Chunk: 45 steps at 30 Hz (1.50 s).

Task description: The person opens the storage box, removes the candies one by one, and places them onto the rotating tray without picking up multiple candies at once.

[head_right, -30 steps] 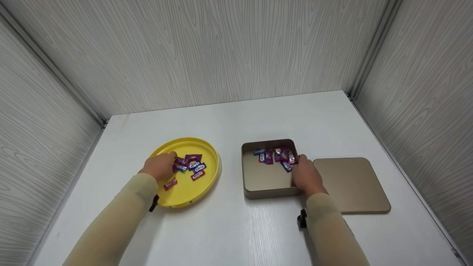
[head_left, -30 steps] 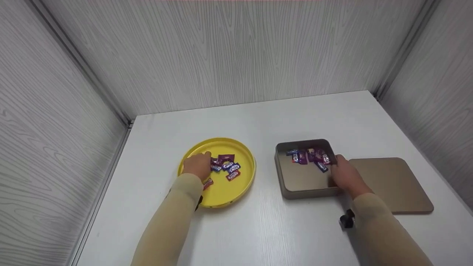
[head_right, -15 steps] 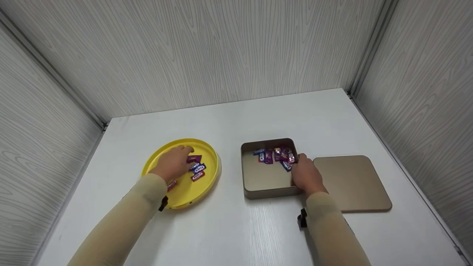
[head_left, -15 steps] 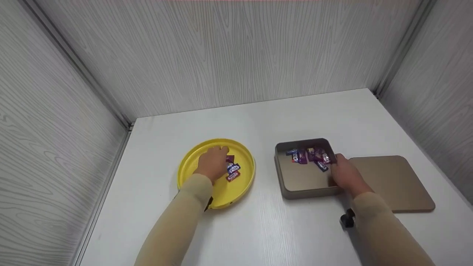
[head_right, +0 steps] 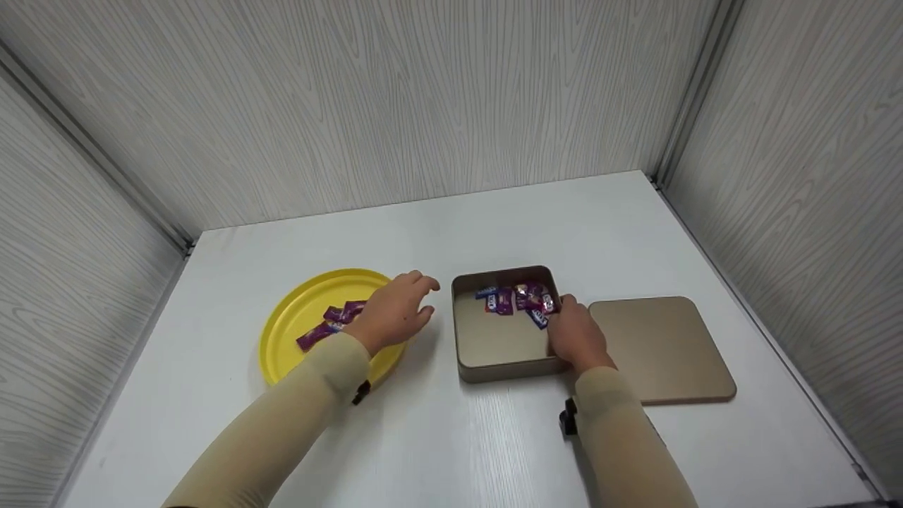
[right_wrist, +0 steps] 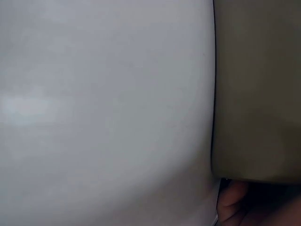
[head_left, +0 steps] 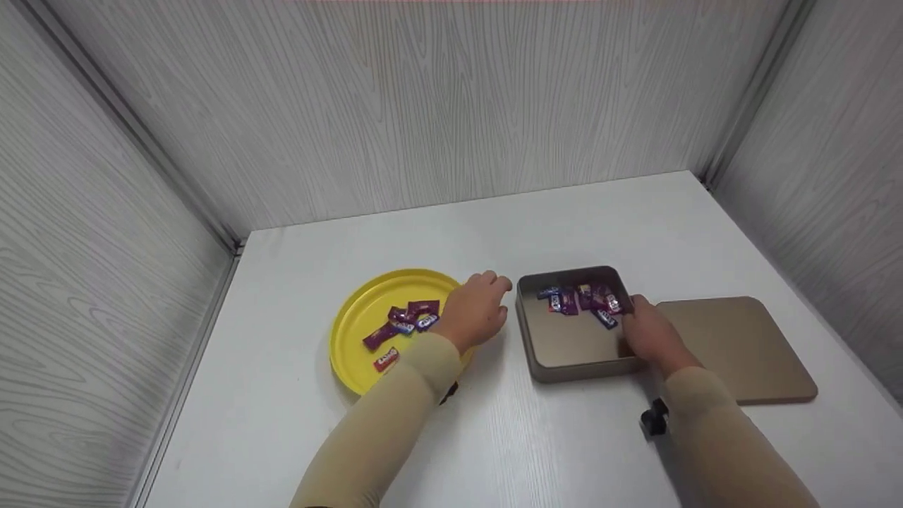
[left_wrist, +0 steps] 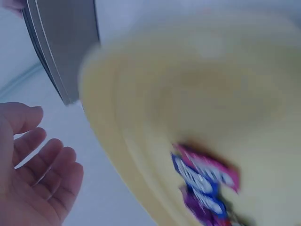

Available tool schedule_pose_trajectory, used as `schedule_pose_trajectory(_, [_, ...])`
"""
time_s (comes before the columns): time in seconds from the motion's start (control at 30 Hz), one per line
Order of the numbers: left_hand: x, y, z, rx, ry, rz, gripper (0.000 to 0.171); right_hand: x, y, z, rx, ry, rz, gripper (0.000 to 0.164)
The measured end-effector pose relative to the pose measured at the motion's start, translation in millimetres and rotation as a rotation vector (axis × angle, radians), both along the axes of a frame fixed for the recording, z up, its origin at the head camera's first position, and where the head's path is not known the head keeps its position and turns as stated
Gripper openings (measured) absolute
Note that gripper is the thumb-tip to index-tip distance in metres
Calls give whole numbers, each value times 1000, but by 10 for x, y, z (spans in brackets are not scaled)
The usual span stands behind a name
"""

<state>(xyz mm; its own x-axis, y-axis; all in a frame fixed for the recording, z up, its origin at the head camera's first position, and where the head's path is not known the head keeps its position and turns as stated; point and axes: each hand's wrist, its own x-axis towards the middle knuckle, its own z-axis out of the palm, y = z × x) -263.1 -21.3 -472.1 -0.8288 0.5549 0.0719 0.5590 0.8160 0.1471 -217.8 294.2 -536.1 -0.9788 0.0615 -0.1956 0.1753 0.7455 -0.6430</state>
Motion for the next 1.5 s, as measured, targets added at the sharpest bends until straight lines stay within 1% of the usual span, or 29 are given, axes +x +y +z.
schedule_pose_trajectory(0.2, [41, 345, -90, -37, 36, -109, 33, 7, -29, 14, 2, -12, -6, 47])
schedule_pose_trajectory(0.27, [52, 446, -108, -44, 38, -130, 33, 17, -39, 16, -1, -11, -7, 47])
schedule_pose_trajectory(0.37, [47, 574, -140, -68, 33, -142, 32, 31, -60, 18, -13, -7, -12, 48])
schedule_pose_trajectory(0.53, [11, 740, -228, -125, -12, -114, 36, 30, -91, 20, -2, 1, -14, 47])
schedule_pose_trajectory(0.63, [-15, 838, -306, -178, -42, -72, 38, 24, -102, 18, -2, 2, -13, 46])
schedule_pose_trajectory(0.77, [-31, 964, -394, -238, -63, -16, 40, 23, -104, 9, -12, -3, -14, 45])
schedule_pose_trajectory(0.9, [-22, 1067, -443, -272, -61, 12, 42, 26, -92, 10, 0, -3, -17, 45])
schedule_pose_trajectory(1.0, [-13, 1116, -460, -296, -33, 25, 44, 31, -79, 21, 1, -6, -24, 45])
schedule_pose_trajectory(1.1, [-9, 1129, -463, -303, 0, 36, 44, 30, -83, 28, 3, -8, -25, 43])
schedule_pose_trajectory(1.17, [-12, 1132, -468, -307, 6, 37, 43, 29, -86, 28, -2, -10, -23, 44])
schedule_pose_trajectory(1.37, [-19, 1136, -483, -288, -26, 42, 39, 33, -100, 13, -20, -29, -30, 49])
schedule_pose_trajectory(1.5, [-12, 1139, -483, -275, -15, 40, 36, 37, -89, 7, -23, -31, -33, 47])
